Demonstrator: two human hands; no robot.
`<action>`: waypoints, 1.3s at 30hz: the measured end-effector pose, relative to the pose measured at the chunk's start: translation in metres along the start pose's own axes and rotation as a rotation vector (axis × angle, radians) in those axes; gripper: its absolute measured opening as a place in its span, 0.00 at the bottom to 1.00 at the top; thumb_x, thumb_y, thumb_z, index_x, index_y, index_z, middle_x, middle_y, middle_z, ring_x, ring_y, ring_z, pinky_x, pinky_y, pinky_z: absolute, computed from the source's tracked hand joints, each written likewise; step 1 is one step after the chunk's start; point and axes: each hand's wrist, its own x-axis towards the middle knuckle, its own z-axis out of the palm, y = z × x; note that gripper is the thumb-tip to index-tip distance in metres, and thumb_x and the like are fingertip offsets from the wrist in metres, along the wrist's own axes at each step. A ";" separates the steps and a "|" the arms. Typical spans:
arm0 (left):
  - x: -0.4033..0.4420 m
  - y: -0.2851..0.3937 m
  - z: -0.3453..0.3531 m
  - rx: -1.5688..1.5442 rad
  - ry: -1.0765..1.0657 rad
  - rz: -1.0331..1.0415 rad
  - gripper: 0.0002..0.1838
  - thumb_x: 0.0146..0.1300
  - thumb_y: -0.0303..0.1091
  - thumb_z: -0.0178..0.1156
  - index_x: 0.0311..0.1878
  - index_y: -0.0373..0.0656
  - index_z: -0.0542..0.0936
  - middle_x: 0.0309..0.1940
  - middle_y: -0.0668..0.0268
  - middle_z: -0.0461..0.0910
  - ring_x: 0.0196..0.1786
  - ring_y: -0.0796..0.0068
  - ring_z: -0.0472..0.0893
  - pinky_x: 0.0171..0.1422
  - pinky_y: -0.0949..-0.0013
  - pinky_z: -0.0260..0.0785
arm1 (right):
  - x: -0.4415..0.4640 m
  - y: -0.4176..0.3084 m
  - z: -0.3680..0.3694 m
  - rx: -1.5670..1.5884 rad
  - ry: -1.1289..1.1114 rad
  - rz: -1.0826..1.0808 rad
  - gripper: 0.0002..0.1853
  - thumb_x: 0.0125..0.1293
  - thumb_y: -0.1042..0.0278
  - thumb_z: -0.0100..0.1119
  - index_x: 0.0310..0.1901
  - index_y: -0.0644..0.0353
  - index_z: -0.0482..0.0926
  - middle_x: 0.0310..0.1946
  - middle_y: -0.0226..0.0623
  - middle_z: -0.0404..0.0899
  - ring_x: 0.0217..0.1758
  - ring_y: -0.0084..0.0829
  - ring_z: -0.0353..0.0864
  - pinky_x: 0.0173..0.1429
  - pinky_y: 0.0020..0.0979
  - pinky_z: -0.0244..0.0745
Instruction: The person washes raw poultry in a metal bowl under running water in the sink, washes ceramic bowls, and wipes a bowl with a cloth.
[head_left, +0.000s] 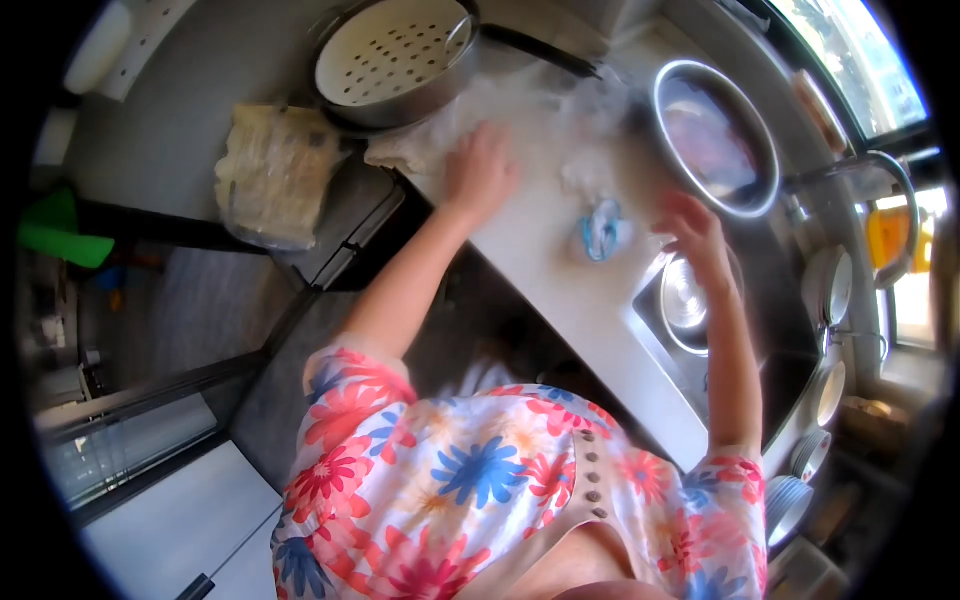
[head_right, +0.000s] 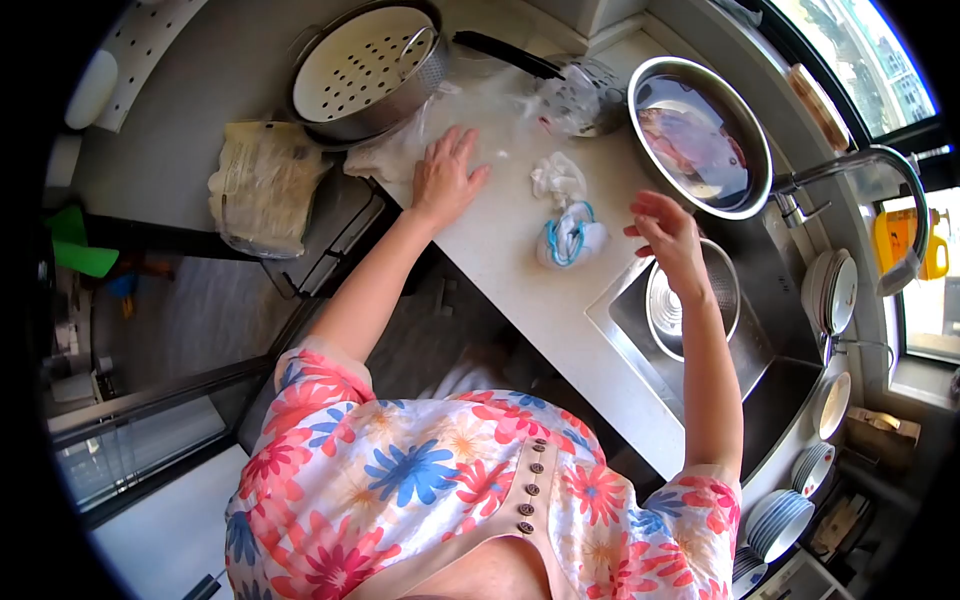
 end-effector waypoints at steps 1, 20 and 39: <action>0.009 0.000 0.004 0.034 0.003 -0.052 0.30 0.50 0.42 0.57 0.57 0.46 0.63 0.57 0.55 0.61 0.57 0.55 0.62 0.54 0.55 0.60 | -0.007 0.006 -0.004 0.021 0.015 0.024 0.18 0.58 0.71 0.49 0.52 0.62 0.67 0.43 0.36 0.73 0.36 0.25 0.77 0.28 0.21 0.70; -0.012 0.082 -0.041 -0.391 -0.086 0.341 0.18 0.46 0.32 0.58 0.44 0.42 0.74 0.48 0.56 0.70 0.50 0.56 0.69 0.55 0.59 0.59 | -0.065 0.095 -0.082 0.342 0.323 0.313 0.17 0.61 0.67 0.49 0.50 0.65 0.67 0.37 0.37 0.75 0.35 0.27 0.79 0.30 0.22 0.74; 0.009 0.103 0.022 0.150 -0.170 0.250 0.17 0.47 0.29 0.53 0.44 0.46 0.74 0.46 0.60 0.71 0.48 0.59 0.70 0.51 0.64 0.63 | -0.161 0.249 -0.168 0.305 0.650 0.648 0.19 0.54 0.59 0.55 0.46 0.59 0.68 0.31 0.32 0.73 0.25 0.25 0.76 0.23 0.26 0.69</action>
